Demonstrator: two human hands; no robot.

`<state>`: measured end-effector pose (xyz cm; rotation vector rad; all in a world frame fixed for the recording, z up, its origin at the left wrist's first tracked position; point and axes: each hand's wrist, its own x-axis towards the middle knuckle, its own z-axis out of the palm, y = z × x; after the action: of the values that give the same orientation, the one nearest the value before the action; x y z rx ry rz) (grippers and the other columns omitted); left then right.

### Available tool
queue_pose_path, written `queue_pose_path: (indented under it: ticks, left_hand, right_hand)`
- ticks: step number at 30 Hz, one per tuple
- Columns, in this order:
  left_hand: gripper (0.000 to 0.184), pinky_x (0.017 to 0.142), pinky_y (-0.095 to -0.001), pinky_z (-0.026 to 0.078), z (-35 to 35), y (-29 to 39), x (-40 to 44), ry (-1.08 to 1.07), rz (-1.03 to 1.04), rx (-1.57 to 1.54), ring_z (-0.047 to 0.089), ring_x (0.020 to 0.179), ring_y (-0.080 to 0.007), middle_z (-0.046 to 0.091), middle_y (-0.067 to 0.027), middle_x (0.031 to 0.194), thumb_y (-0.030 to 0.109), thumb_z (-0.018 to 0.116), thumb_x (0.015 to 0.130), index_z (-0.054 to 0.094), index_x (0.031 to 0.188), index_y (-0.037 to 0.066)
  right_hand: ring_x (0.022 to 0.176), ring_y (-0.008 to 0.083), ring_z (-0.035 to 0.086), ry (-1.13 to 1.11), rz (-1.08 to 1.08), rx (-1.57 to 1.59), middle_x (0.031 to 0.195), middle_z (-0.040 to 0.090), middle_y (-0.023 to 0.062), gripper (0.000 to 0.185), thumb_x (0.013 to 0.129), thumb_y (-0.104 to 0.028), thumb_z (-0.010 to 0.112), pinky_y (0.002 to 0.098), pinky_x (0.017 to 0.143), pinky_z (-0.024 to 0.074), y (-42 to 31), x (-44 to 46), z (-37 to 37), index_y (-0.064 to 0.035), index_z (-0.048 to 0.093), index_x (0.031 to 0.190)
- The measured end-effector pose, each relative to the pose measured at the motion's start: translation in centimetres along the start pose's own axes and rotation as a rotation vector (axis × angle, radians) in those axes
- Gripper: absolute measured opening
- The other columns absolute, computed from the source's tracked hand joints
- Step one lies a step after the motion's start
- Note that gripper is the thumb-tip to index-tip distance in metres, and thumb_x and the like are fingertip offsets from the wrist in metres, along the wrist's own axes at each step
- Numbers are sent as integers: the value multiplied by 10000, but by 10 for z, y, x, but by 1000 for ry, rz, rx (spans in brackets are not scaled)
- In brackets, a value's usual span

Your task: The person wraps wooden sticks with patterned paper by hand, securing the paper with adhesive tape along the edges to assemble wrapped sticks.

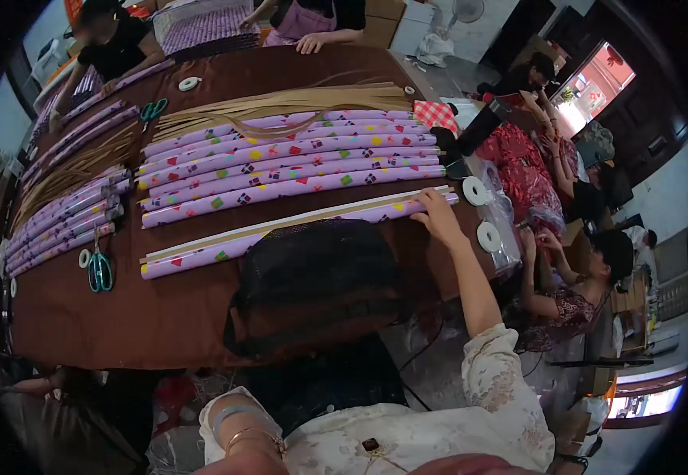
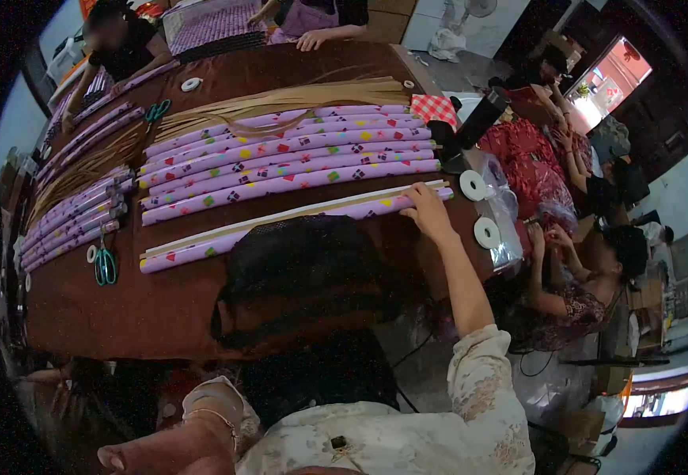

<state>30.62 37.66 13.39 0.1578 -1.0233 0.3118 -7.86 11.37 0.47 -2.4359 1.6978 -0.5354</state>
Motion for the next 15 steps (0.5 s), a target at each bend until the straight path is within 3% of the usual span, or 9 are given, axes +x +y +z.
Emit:
queue_pose_path:
  ticks: [9,15]
  left_hand:
    - [282,740,-322,426,-37,28,-1,71,99,74,516,857,-189,539,4,899,365,526,870,504,1013,123]
    - [289,750,-322,426,-48,37,3,81,139,154,516,869,-187,538,6,911,372,521,875,497,1026,126]
  right_hand:
    - [1037,315,466,-41,1,-13,1051,487,98,355,703,-159,689,416,874,385,1,1,-1,-76,547,1018]
    - [959,327,490,31,-55,-7,1000,500,103,335,676,-122,699,410,811,399,4,1,2,-69,541,967]
